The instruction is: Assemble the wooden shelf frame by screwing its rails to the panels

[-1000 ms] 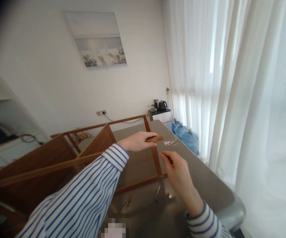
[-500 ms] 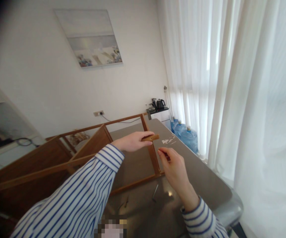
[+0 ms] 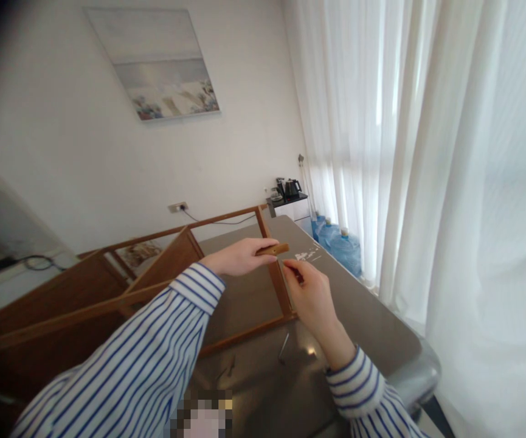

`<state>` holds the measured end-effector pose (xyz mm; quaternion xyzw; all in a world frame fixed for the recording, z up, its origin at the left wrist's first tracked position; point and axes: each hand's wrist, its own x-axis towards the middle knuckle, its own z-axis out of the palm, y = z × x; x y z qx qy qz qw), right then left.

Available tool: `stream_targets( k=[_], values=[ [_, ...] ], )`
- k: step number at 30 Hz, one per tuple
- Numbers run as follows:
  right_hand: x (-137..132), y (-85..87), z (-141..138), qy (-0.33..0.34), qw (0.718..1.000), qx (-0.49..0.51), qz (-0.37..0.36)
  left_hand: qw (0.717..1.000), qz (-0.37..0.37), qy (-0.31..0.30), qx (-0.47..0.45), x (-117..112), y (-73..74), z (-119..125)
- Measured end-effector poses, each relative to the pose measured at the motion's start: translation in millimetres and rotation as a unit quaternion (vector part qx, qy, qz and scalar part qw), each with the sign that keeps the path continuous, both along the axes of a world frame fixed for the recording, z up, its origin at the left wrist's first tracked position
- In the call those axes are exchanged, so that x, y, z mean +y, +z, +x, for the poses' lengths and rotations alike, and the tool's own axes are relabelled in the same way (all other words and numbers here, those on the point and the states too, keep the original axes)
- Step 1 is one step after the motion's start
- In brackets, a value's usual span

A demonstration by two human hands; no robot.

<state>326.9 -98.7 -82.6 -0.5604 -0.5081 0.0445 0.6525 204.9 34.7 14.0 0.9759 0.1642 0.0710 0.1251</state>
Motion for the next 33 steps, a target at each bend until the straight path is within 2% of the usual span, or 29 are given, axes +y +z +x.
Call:
stream_targets(
  k=[6,15,20,23,26,30,33],
  values=[
    [13.8,9.0,-0.4,-0.008,1.000,-0.007,0.013,1.000,-0.009,-0.018,0.000,0.9,0.0,0.0],
    [18.3,8.2,-2.8,-0.012,1.000,0.010,0.015,0.998,-0.028,-0.050,0.007,-2.0,4.1,1.7],
    [20.8,8.4,-4.5,-0.009,0.999,0.033,0.024,0.999,-0.014,-0.041,0.006,-3.2,3.1,2.8],
    [21.1,5.1,-4.6,-0.006,0.999,0.046,0.028,0.999,0.028,-0.019,0.013,-7.8,1.9,2.7],
    [19.6,-1.4,-4.8,-0.005,0.998,0.054,0.027,0.992,0.117,0.025,0.028,-15.3,-0.9,1.4],
    [15.6,-11.2,-6.6,0.001,0.998,0.060,0.023,0.954,0.261,0.142,0.035,-27.3,-11.2,-0.7],
    [13.1,-16.0,-8.3,0.002,0.997,0.067,0.023,0.929,0.310,0.198,0.026,-37.3,-20.5,-0.4]
  ],
)
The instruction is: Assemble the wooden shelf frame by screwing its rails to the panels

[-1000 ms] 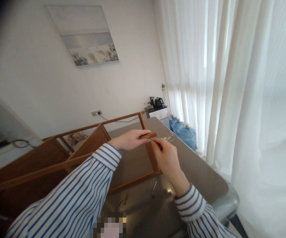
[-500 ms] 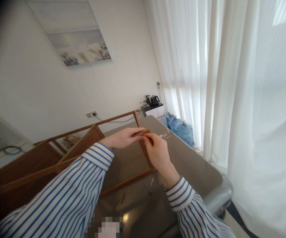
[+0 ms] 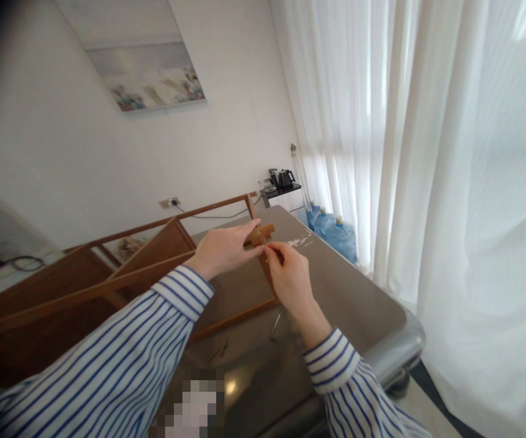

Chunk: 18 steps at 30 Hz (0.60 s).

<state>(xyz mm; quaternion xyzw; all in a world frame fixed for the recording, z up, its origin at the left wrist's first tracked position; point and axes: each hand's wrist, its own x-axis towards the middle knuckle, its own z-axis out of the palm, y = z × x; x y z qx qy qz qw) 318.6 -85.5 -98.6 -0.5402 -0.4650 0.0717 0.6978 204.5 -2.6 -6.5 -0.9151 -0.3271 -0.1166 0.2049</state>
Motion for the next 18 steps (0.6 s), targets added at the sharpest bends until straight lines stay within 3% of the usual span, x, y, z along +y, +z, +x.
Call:
stream_targets(
  k=[8,18],
  values=[
    [-2.8,-1.1,-3.4,-0.020,0.999,0.036,0.022,0.996,0.005,0.084,-0.023,-13.1,-1.1,7.0],
    [-6.0,-7.5,2.1,-0.031,0.997,0.055,0.033,0.996,-0.043,0.066,-0.037,-2.6,0.9,5.2]
  ],
)
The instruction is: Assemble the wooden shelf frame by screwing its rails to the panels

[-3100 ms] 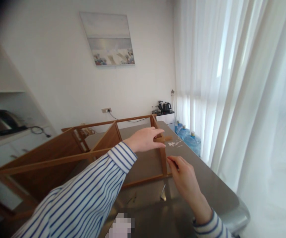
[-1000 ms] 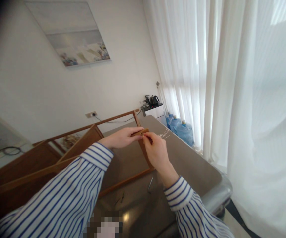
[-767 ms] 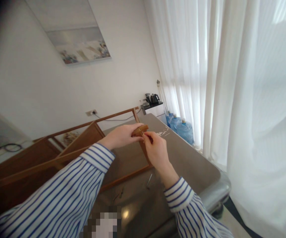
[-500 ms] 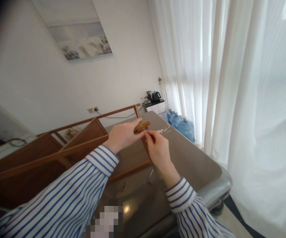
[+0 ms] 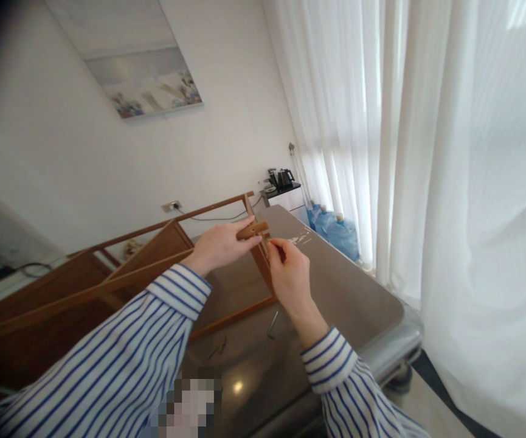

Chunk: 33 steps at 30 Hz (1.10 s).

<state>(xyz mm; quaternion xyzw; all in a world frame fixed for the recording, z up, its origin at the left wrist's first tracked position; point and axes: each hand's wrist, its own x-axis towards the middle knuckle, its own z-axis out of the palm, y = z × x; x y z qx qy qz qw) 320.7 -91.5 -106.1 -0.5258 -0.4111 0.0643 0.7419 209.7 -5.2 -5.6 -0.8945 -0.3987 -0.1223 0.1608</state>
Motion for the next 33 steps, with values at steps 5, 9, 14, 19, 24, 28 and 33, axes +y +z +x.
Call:
stream_targets(
  k=[5,9,14,19,24,28,33],
  values=[
    [1.2,3.9,1.4,0.008,1.000,-0.015,0.004,1.000,-0.009,-0.006,-0.001,2.5,0.2,0.0],
    [1.9,9.2,-0.1,0.031,0.999,-0.041,0.009,1.000,-0.016,-0.012,-0.003,2.8,0.3,-0.1],
    [6.2,14.9,0.2,0.049,0.997,-0.066,0.011,0.999,-0.030,-0.025,-0.006,3.4,1.6,-1.9],
    [12.9,17.2,0.3,0.054,0.996,-0.070,0.011,0.999,-0.035,-0.026,-0.004,2.2,2.9,-2.9],
    [17.7,19.2,-1.4,0.050,0.996,-0.079,0.007,0.999,-0.023,-0.025,0.006,-0.6,4.6,-3.1],
    [21.3,20.1,-1.2,0.043,0.995,-0.088,0.002,1.000,-0.020,-0.021,0.009,-3.1,6.2,-3.5],
    [24.8,22.2,0.1,0.032,0.994,-0.100,-0.002,0.999,-0.020,-0.025,0.007,-3.2,6.7,-4.8]
  ],
)
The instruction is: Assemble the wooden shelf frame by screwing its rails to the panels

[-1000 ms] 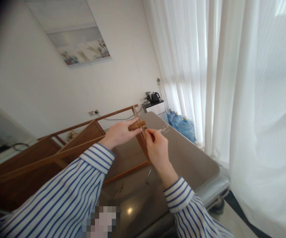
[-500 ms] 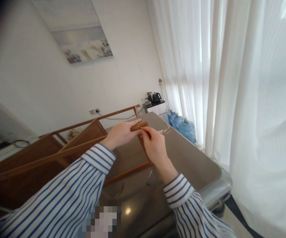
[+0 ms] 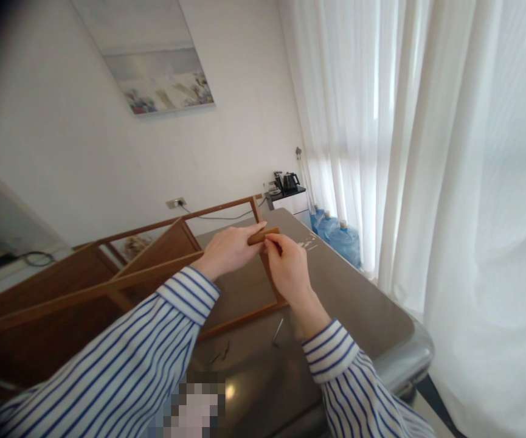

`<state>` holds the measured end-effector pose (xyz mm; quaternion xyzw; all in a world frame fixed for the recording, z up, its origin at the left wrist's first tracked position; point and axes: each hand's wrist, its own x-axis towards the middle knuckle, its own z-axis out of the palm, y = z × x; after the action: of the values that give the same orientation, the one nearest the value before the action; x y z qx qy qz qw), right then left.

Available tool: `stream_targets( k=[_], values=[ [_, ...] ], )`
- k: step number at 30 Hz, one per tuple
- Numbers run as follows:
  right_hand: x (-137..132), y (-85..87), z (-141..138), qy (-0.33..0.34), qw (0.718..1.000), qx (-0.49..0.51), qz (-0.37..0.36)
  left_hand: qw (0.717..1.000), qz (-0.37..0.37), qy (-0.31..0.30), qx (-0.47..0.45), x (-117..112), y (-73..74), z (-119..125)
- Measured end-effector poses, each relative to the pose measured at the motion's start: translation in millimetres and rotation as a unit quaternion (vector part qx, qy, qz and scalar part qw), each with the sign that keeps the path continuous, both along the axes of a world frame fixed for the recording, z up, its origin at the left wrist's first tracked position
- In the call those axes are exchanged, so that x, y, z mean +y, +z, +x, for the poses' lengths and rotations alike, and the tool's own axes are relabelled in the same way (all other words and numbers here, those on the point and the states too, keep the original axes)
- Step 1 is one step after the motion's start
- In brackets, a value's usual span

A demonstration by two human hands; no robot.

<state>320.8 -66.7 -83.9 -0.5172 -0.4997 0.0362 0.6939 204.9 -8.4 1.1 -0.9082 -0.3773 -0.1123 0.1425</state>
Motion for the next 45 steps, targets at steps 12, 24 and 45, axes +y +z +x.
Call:
stream_targets(
  k=[12,24,45],
  values=[
    [1.4,5.8,3.9,-0.021,0.999,-0.029,-0.012,0.999,-0.036,-0.030,-0.003,7.6,1.8,-3.2],
    [0.6,9.3,1.5,-0.028,0.999,-0.019,-0.025,0.996,-0.067,-0.057,-0.006,13.5,2.6,-4.8],
    [-47.5,-41.0,6.3,-0.067,0.963,-0.180,-0.190,0.998,-0.024,-0.051,0.014,8.5,0.9,-5.6]
  ],
)
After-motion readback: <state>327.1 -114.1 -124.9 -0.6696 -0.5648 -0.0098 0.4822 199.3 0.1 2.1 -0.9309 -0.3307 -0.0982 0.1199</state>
